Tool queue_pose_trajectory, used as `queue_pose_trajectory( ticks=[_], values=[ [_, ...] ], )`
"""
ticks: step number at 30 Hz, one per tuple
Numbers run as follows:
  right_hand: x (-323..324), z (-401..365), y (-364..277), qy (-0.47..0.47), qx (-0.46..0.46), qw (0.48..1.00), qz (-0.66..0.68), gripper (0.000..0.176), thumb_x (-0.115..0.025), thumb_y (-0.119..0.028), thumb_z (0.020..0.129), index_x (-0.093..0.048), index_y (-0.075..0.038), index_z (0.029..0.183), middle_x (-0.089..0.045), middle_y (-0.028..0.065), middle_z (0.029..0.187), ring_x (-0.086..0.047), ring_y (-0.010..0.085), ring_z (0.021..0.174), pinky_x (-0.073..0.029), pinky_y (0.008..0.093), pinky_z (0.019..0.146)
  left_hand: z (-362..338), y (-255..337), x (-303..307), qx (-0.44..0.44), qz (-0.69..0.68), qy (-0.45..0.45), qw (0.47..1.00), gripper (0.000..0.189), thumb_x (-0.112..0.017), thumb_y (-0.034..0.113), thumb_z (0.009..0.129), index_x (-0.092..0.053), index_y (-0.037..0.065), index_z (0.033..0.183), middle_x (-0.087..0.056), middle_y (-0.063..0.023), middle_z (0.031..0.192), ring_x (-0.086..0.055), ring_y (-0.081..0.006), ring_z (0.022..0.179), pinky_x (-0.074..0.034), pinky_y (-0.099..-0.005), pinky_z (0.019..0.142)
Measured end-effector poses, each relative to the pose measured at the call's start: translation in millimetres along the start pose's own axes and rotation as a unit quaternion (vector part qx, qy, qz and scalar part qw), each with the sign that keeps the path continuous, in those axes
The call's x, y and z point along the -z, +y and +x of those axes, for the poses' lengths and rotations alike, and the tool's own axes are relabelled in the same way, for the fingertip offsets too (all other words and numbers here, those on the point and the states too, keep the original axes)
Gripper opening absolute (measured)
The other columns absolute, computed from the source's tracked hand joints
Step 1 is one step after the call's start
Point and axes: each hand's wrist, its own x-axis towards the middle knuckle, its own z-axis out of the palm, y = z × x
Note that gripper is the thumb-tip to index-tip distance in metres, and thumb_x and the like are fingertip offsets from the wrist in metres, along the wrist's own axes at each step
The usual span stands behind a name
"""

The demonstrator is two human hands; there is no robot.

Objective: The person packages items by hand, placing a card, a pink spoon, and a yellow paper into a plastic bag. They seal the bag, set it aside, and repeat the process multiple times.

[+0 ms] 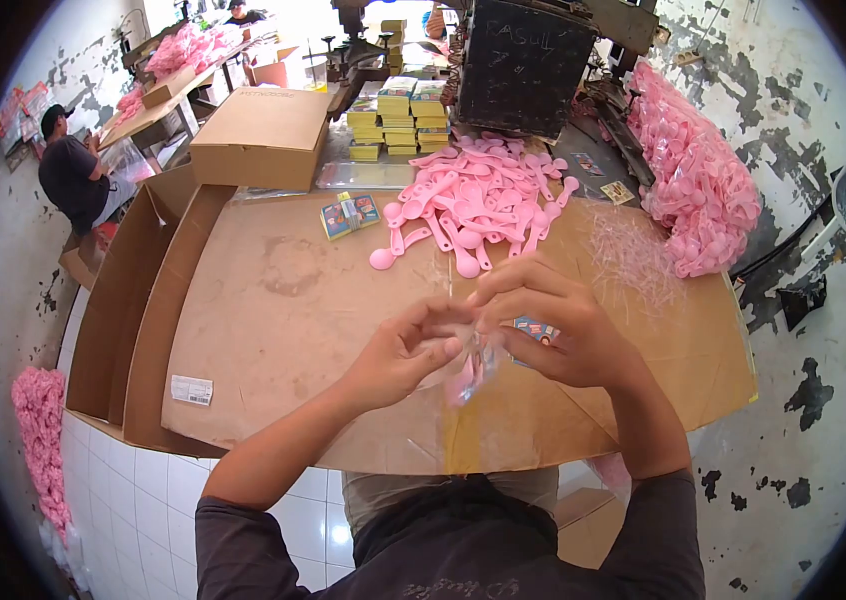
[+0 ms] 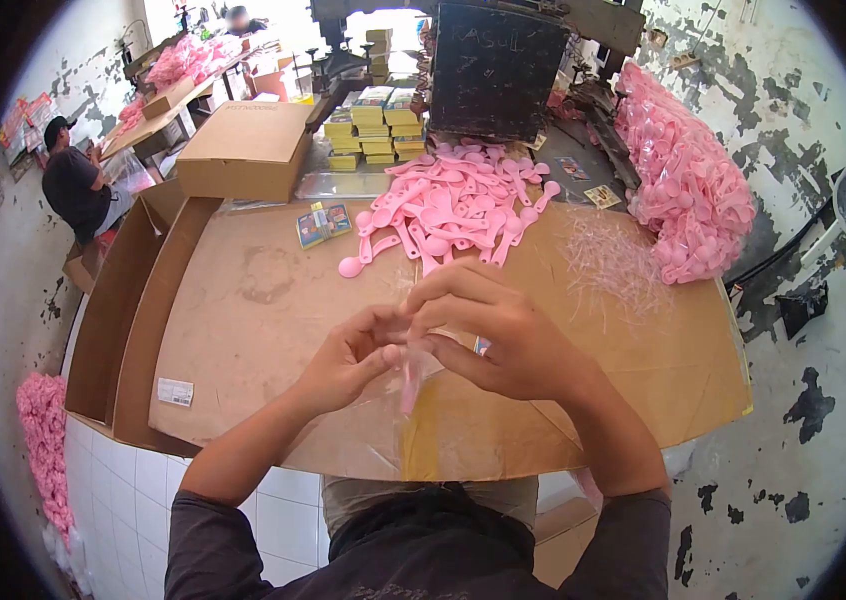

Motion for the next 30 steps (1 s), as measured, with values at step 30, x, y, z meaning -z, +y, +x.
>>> queue_pose_trajectory(
  ticks=[30],
  values=[
    [-24.0,5.2,-19.1,0.059,0.045,0.948,-0.310,0.021,-0.076,-0.009,0.079,-0.068,-0.004,0.097,-0.064,0.0083,0.104,-0.064,0.0265,0.103,-0.048,0.0387,0.088,-7.7,21.2,-18.9,0.004,0.167,0.110,0.980,0.025,-0.065,0.005,0.101,-0.065,-0.007,0.124,-0.076,-0.0122,0.105,-0.074,-0.0152,0.096,-0.060,-0.0290,0.082]
  ],
)
